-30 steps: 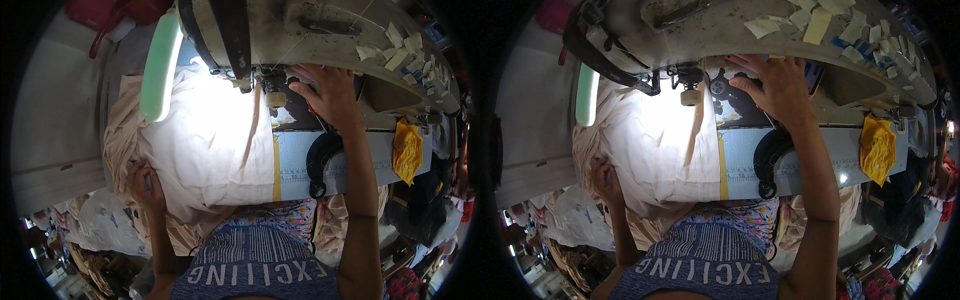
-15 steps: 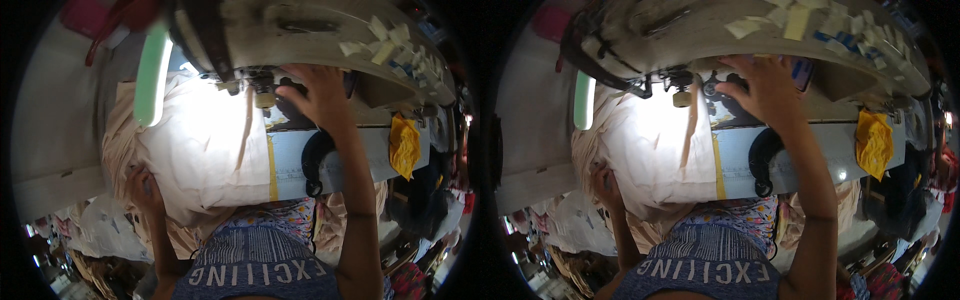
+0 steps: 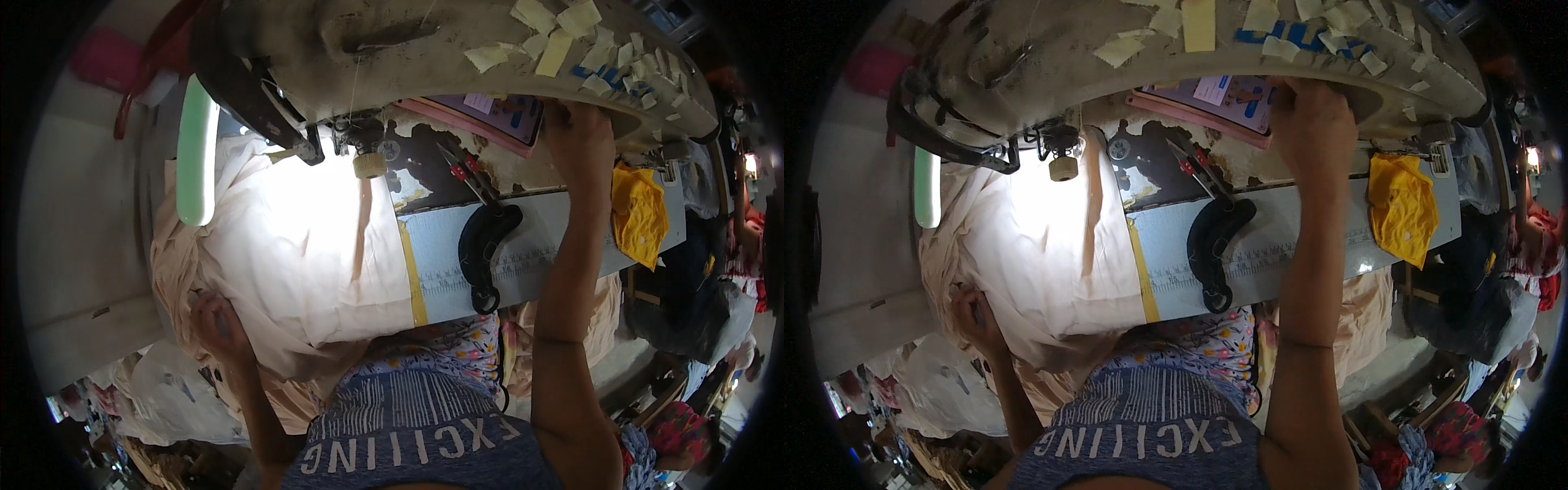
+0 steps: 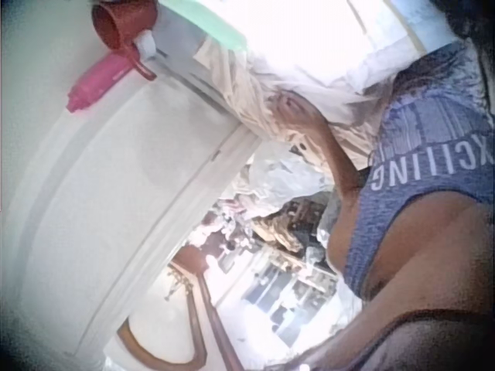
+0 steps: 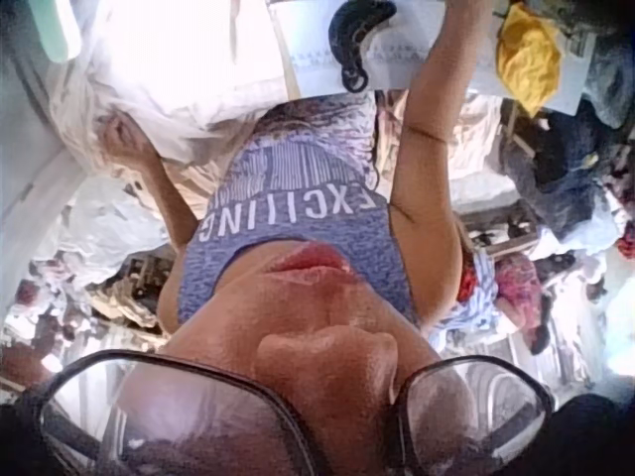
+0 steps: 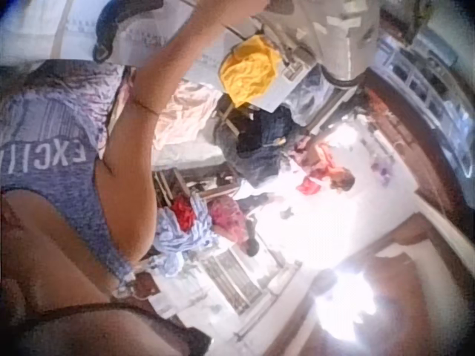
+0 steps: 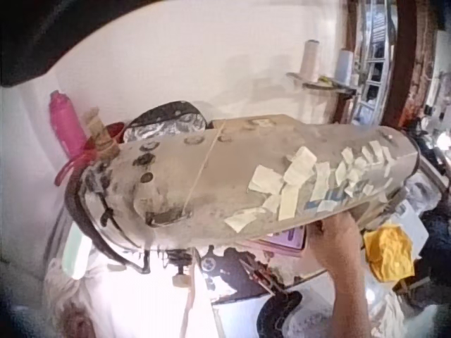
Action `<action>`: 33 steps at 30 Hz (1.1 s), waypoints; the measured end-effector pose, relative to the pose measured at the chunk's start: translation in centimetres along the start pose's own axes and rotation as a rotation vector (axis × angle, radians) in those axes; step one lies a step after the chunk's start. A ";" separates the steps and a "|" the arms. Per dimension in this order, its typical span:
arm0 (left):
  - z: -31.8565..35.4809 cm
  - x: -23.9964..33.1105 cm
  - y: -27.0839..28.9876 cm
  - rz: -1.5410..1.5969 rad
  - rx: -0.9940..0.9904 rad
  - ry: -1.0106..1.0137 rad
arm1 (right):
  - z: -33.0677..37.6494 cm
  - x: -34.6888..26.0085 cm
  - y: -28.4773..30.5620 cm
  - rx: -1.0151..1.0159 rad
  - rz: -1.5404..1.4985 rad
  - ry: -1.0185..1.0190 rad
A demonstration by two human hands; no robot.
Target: The person sews light-colored fabric using an industrial sewing machine, guiding the material through the needle and using shears to trim excess thread.
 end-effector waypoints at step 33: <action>-0.2 -0.1 -0.1 0.008 0.042 0.003 | 0.3 -1.0 -2.1 -0.106 -0.148 0.263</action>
Point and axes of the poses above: each hand's wrist, its own z-axis away from the middle knuckle, its own y-axis out of the back of the hand, x = y × z, the point moved 5 cm from there along -z, towards the middle knuckle, and after that the axes turned 15 degrees about -y, right-handed, at the moved point
